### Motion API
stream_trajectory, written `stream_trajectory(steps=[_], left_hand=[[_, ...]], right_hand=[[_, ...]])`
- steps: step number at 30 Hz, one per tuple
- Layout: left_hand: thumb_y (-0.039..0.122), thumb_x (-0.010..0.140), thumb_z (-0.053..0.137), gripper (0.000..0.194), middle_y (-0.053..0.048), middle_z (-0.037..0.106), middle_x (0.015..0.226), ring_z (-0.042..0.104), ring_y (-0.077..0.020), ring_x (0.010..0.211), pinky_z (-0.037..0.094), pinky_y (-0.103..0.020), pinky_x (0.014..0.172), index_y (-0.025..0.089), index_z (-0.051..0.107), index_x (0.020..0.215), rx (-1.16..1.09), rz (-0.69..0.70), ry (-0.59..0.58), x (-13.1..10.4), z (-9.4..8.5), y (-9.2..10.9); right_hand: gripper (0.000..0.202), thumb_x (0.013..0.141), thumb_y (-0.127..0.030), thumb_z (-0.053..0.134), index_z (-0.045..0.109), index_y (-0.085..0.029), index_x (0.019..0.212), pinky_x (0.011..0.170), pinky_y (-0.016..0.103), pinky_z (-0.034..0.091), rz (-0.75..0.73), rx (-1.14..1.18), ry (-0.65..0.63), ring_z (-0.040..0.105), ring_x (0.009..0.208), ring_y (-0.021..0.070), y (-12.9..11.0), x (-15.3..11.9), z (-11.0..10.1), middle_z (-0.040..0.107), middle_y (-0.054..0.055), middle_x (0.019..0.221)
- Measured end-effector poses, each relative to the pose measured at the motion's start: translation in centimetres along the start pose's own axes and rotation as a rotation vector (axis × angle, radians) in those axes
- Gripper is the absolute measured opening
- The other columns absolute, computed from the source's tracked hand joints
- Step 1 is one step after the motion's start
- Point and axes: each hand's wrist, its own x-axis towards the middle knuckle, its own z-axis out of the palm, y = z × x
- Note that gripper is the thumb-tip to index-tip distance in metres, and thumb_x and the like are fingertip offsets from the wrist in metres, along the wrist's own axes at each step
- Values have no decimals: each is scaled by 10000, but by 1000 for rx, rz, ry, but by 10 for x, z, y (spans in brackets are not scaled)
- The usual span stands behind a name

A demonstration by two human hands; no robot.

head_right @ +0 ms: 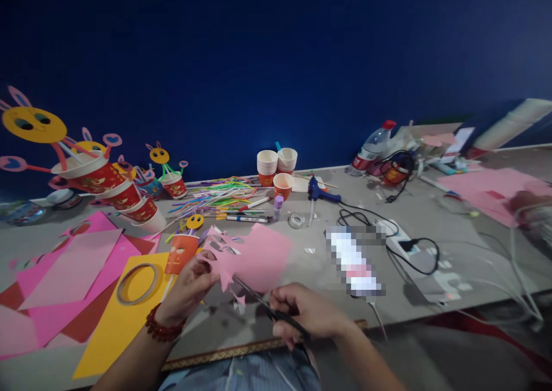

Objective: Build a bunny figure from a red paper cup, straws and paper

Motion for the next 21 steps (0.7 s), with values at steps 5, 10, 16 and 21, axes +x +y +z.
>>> stream_trajectory(steps=[5, 10, 16, 21], left_hand=[[369, 719, 775, 270, 6, 541, 782, 486, -128, 694, 421, -235, 637, 175, 629, 837, 215, 10, -75, -1, -3, -5], [330, 758, 727, 212, 11, 543, 778, 502, -134, 711, 430, -243, 661, 183, 633, 878, 306, 6, -125, -4, -1, -3], [345, 729, 740, 232, 0, 568, 782, 534, -147, 722, 449, -255, 673, 181, 613, 831, 297, -23, -174, -4, 4, 2], [344, 750, 728, 221, 0, 570, 789, 528, -141, 726, 450, -252, 682, 178, 608, 833, 298, -17, -208, -1, 4, -1]], right_hand=[[534, 593, -602, 786, 440, -209, 701, 412, 175, 330, 28, -21, 13, 485, 437, 87, 3, 5, -1, 475, -92, 513], [597, 592, -647, 792, 393, -216, 696, 404, 174, 319, 28, 16, 19, 471, 425, 71, 5, 9, 0, 461, -95, 555], [625, 610, -750, 730, 442, -208, 726, 387, 178, 320, -21, 37, -50, 495, 411, 96, 15, 14, -3, 521, -71, 479], [584, 643, -705, 742, 443, -208, 715, 369, 171, 336, -26, 35, -29, 484, 373, 80, 22, 18, -3, 545, -78, 471]])
